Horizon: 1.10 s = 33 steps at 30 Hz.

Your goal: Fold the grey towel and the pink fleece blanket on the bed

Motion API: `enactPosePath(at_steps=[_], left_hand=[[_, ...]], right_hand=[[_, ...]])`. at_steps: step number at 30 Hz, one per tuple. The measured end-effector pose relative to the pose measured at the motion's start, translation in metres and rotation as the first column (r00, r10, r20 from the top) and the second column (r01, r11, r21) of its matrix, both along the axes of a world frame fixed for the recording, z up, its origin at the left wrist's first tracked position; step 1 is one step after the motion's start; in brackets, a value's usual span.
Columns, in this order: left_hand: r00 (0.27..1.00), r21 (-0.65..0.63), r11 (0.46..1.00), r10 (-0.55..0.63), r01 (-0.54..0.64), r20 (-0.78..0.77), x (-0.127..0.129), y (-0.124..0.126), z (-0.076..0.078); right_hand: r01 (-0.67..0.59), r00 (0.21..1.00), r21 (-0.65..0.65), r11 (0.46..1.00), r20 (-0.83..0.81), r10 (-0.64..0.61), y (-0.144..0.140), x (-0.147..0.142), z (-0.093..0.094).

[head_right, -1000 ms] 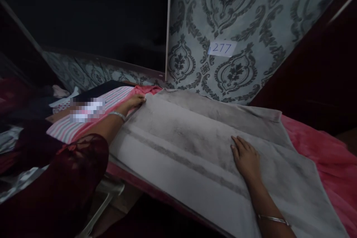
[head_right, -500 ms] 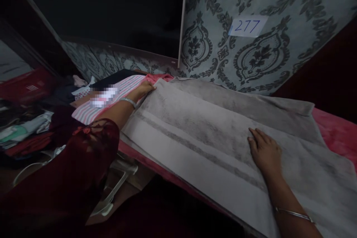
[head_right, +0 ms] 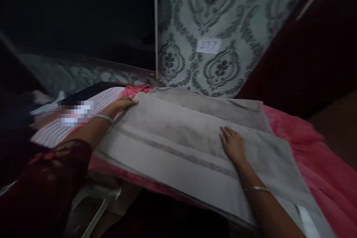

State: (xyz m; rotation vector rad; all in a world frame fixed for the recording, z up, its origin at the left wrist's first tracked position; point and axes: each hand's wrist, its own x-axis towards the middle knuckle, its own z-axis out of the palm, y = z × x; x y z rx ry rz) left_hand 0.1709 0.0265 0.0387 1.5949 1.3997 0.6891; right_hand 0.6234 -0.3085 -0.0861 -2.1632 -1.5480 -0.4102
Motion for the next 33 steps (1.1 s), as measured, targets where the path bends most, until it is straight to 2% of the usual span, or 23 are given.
enactPosePath(at_steps=[5, 9, 12, 15, 22, 26, 30, 33], left_hand=[[0.998, -0.025, 0.999, -0.027, 0.029, 0.056, 0.021, 0.019, 0.011], [0.996, -0.027, 0.999, -0.032, 0.034, 0.086, 0.030, 0.029, 0.016], [0.991, -0.014, 0.998, -0.057, 0.059, 0.120, 0.031, 0.028, 0.017], [0.982, 0.058, 0.996, -0.079, 0.070, 0.174, 0.030, 0.028, 0.018], [0.989, 0.242, 0.963, 0.094, -0.120, 0.117, 0.034, 0.053, 0.016], [0.987, 0.272, 0.950, 0.163, -0.155, -0.006, 0.048, 0.069, -0.003], [0.985, 0.214, 0.971, 0.132, -0.106, -0.111, 0.052, 0.072, -0.025], [0.988, 0.174, 0.983, 0.078, -0.055, -0.133, 0.040, 0.069, -0.028]], right_hand=[[0.013, 0.997, -0.043, 0.999, -0.078, -0.016, 0.014, 0.014, 0.028], [-0.004, 0.997, -0.089, 0.996, -0.079, -0.004, 0.038, 0.021, 0.048], [-0.030, 0.995, -0.142, 0.989, -0.102, 0.015, 0.062, 0.016, 0.054], [-0.029, 0.993, -0.150, 0.988, -0.119, 0.011, 0.081, 0.011, 0.054], [0.069, 0.992, -0.070, 0.995, -0.101, -0.076, 0.096, 0.021, 0.067], [0.133, 0.986, -0.115, 0.984, -0.089, -0.143, 0.104, 0.024, 0.060], [0.128, 0.983, -0.189, 0.974, -0.103, -0.149, 0.105, 0.020, 0.040], [0.108, 0.986, -0.196, 0.975, -0.100, -0.130, 0.101, 0.025, 0.031]])
